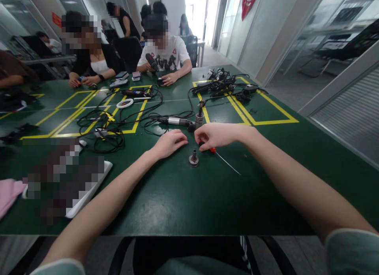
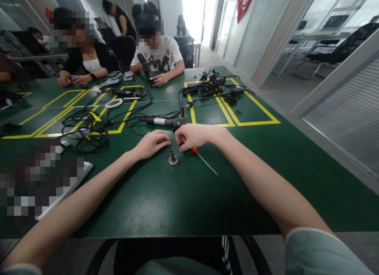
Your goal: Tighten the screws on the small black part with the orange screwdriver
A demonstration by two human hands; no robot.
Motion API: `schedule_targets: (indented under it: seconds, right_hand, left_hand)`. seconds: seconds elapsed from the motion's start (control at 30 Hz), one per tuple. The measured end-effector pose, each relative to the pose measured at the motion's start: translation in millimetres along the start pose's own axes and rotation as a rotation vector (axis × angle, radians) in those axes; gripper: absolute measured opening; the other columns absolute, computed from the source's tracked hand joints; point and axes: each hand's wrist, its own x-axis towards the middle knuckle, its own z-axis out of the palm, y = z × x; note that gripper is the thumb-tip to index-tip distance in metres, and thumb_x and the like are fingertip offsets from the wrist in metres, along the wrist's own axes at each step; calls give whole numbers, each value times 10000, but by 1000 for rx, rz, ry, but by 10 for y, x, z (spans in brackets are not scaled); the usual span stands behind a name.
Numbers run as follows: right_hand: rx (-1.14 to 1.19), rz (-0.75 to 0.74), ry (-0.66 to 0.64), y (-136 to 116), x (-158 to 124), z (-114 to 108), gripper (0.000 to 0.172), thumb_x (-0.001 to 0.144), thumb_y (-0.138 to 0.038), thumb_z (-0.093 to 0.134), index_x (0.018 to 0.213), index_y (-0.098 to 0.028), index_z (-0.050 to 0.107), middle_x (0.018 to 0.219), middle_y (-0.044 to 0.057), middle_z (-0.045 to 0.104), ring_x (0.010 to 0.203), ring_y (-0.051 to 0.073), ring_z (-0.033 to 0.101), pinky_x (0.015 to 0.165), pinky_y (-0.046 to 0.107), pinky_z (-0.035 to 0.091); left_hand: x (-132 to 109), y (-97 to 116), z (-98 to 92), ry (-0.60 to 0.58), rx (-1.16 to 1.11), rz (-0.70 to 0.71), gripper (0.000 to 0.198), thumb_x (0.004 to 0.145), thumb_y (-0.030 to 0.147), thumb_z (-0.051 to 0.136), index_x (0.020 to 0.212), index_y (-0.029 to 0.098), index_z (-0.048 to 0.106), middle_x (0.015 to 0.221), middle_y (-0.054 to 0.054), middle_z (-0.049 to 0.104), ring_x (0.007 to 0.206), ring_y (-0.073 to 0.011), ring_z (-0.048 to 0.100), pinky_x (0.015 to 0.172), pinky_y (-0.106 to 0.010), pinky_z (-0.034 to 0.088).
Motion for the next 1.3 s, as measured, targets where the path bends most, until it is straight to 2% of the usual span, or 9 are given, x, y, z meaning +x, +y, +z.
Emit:
schedule_targets:
  seconds: [0.13,0.27,0.4,0.5,0.73,0.83,0.93,1.13,1.3]
  right_hand:
    - [2,8,2,11,26,23,177,847,-288,781,902,-213,631,812,-6,617,704,168,569,663,302,403]
    - [-6,16,-2,3,34,37,172,856,-273,785,916,-211,636,843,3,633,717,171,570,674,307,409]
    - [-27,30,-25,-32,48,71,180,866,-264,791,955,-206,646,871,10,640,729,173,569,665,306,405]
    - [-41,39,-44,-68,57,106,222,841,-250,817,998,-206,666,889,7,647,734,174,579,664,300,401]
    - [-18,11,-2,-2,-15,91,452,791,-243,845,1216,-191,702,1046,51,694,852,206,632,723,299,456]
    - [89,-153,155,121,-123,158,423,879,-319,771,1268,-168,695,1225,106,698,1045,245,665,910,341,526]
    - [167,-338,315,246,-231,358,478,931,-466,745,1303,-173,682,1305,127,677,1184,278,659,1043,415,532]
    - [116,-436,455,335,-265,755,685,884,-632,807,1357,-158,665,1369,185,681,1272,335,645,1093,506,532]
    - [-60,-480,522,278,-105,789,742,882,-702,769,1342,-126,682,1290,201,715,1160,349,682,1017,514,560]
  left_hand:
    - [-301,-190,-389,159,168,-167,185,1011,318,643,966,209,786,1003,-77,727,939,-234,669,854,-320,497]
    - [-554,-417,-688,299,442,-461,220,998,316,606,1008,211,800,1082,-114,751,1048,-290,690,851,-342,520]
    - [-662,-554,-783,258,564,-654,255,987,313,575,1007,215,811,1135,-140,760,1095,-333,703,801,-368,538]
    - [-673,-573,-762,228,551,-694,274,987,338,569,1016,214,811,1142,-139,772,1065,-337,719,776,-371,534]
    - [-657,-588,-710,300,517,-669,327,982,333,530,1026,193,822,1091,-146,774,1027,-335,725,781,-379,534]
    - [-660,-575,-668,426,485,-606,310,973,329,534,1012,186,806,1031,-124,764,972,-298,715,783,-363,536]
    - [-626,-430,-516,493,415,-389,311,1004,343,525,1022,175,787,1002,-103,753,947,-258,702,845,-352,553]
    - [-282,-52,-69,119,387,117,291,1062,290,513,1122,198,783,1035,-95,766,1001,-246,708,898,-353,572]
    - [-21,-135,9,79,369,58,271,1049,257,534,1110,193,790,1037,-90,744,973,-233,713,850,-332,577]
